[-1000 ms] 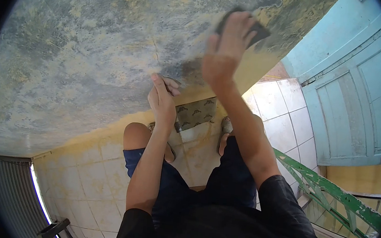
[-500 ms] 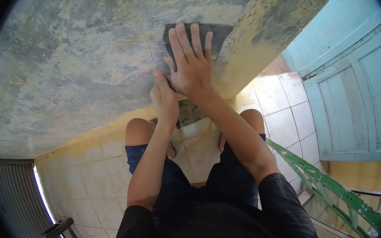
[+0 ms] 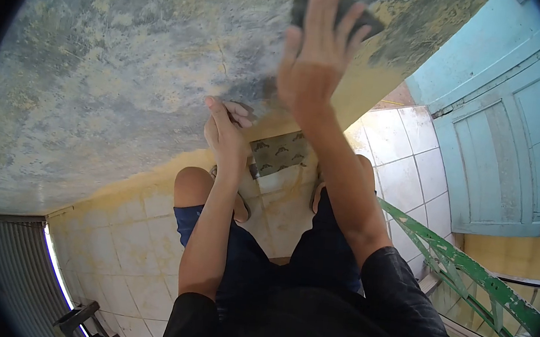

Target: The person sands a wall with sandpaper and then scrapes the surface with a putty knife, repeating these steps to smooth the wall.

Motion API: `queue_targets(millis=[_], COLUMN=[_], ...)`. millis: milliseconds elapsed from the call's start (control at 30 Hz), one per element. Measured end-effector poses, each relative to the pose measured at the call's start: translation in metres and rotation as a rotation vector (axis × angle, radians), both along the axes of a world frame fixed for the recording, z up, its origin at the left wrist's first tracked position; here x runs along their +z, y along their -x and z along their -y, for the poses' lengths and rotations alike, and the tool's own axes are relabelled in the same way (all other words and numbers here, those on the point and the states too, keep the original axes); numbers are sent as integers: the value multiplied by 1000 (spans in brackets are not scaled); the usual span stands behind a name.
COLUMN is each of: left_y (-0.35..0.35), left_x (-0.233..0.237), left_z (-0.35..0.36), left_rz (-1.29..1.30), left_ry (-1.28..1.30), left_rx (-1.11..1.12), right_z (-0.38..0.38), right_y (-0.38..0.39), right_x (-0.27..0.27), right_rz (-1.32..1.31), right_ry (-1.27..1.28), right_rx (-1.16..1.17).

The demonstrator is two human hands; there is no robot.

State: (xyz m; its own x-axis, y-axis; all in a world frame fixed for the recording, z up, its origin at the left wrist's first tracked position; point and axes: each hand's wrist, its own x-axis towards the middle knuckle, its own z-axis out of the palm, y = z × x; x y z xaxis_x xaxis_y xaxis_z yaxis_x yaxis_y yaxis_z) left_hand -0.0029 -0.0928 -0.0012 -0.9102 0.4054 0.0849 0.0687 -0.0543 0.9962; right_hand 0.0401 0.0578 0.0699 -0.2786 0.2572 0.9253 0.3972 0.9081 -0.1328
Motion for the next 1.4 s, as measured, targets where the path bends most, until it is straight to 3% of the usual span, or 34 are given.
queue_targets(millis=[33, 67, 133, 233, 367, 467, 567, 667, 700, 800, 833, 867, 933, 1000, 1067, 1167, 1233, 1333, 1400], left_y=[-1, 1, 5, 6, 2, 3, 8, 10, 7, 6, 9, 12, 7, 6, 0, 4, 2, 5, -2], left_x=[-1, 0, 1, -4, 0, -1, -3, 1, -1, -4, -5, -7, -7, -7, -5, -7, -11, -9, -5], left_z=[3, 5, 4, 0, 5, 8, 6, 4, 9, 11, 9, 8, 8, 7, 12, 8, 7, 1, 6], left_rz=[7, 0, -11, -11, -17, -17, 15, 12, -9, -12, -20, -17, -10, -31, -28, -45, -38, -46, -51], left_ry=[3, 2, -4, -31, 9, 10, 1, -15, 2, 12, 7, -4, -12, 0, 34, 33, 33, -38, 21], left_rx=[5, 2, -1, 17, -3, 4, 24, 29, 17, 12, 13, 10, 0, 14, 8, -5, -23, 16, -8], right_z=[-4, 5, 28, 29, 20, 23, 28, 17, 7, 26, 34, 32, 34, 19, 1, 30, 37, 19, 12], right_y=[4, 5, 6, 12, 6, 18, 12, 3, 7, 10, 10, 11, 7, 6, 8, 9, 4, -2, 3], right_x=[3, -1, -14, -33, -7, -17, -52, -3, 6, -11, -35, -45, -36, -10, 7, -42, -47, -10, -6], right_rz=[-180, -180, 60, -5, 48, -159, 58, 15, -127, -42, 112, 106, 112, 108, -204, -70, 54, 63, -74], right_ry=[11, 11, 143, -33, 76, 70, -81, 88, 82, 161, 80, 80, -72, 25, 32, 55, 22, 99, 80], right_rx=[-22, -18, 52, 145, 35, 50, 118, -3, 2, 67, 91, 85, 144, 66, -12, 107, 178, -3, -37])
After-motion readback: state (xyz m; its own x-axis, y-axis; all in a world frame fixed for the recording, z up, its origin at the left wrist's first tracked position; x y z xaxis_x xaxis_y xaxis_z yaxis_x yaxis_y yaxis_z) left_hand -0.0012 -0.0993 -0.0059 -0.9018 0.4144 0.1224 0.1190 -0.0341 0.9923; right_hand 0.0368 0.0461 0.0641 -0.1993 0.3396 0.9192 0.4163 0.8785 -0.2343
